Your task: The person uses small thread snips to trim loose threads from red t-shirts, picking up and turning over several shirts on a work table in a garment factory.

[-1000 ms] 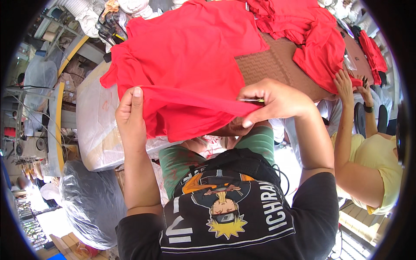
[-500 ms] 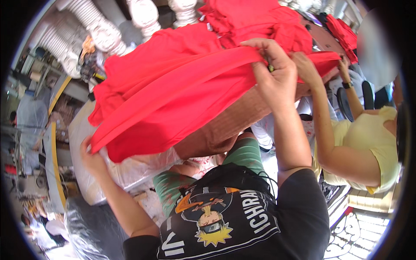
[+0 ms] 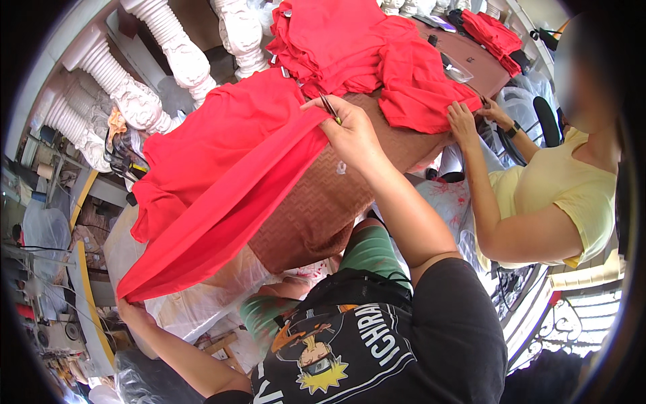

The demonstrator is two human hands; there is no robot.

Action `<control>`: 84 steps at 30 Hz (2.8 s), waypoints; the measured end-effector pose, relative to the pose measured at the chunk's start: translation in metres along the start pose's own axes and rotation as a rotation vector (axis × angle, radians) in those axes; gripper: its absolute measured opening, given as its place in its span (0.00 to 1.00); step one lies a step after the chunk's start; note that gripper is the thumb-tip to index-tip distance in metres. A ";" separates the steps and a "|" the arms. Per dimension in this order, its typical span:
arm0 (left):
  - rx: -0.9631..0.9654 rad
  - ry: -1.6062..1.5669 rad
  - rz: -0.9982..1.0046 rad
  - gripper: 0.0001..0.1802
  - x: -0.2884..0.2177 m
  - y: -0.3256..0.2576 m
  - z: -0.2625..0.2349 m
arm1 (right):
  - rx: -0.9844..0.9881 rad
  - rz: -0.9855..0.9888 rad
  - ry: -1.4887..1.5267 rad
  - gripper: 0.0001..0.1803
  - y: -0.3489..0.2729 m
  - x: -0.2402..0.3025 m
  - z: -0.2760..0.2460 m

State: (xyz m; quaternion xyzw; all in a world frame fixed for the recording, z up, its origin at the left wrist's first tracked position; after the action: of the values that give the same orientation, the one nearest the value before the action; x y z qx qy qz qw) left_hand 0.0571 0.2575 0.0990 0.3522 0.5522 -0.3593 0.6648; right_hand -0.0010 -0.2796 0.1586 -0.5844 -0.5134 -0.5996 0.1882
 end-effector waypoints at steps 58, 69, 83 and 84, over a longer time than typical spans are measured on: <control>0.255 0.156 0.322 0.27 -0.093 -0.094 0.123 | 0.260 -0.328 0.124 0.24 -0.024 0.026 0.138; -0.125 0.297 1.022 0.26 -0.209 -0.092 0.026 | 0.329 -0.010 0.071 0.10 0.004 -0.063 0.199; 0.117 -0.382 0.549 0.24 -0.230 -0.106 0.080 | 0.749 -0.354 0.038 0.32 -0.075 0.041 0.189; 0.143 -0.418 0.524 0.24 -0.231 -0.108 0.079 | 0.713 -0.421 0.007 0.33 -0.078 0.039 0.192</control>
State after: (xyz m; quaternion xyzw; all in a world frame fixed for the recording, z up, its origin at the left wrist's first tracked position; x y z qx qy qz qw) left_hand -0.0288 0.1564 0.3311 0.4465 0.2683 -0.2785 0.8069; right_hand 0.0218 -0.0733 0.1222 -0.3629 -0.7965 -0.4117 0.2538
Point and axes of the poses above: each hand's wrist, its own y-axis towards the middle knuckle, its own z-axis out of the palm, x = y × z, the point moved 1 cm from there along y, towards the middle knuckle, and after that the axes turned 1 degree about -z, right-handed, at the moved point
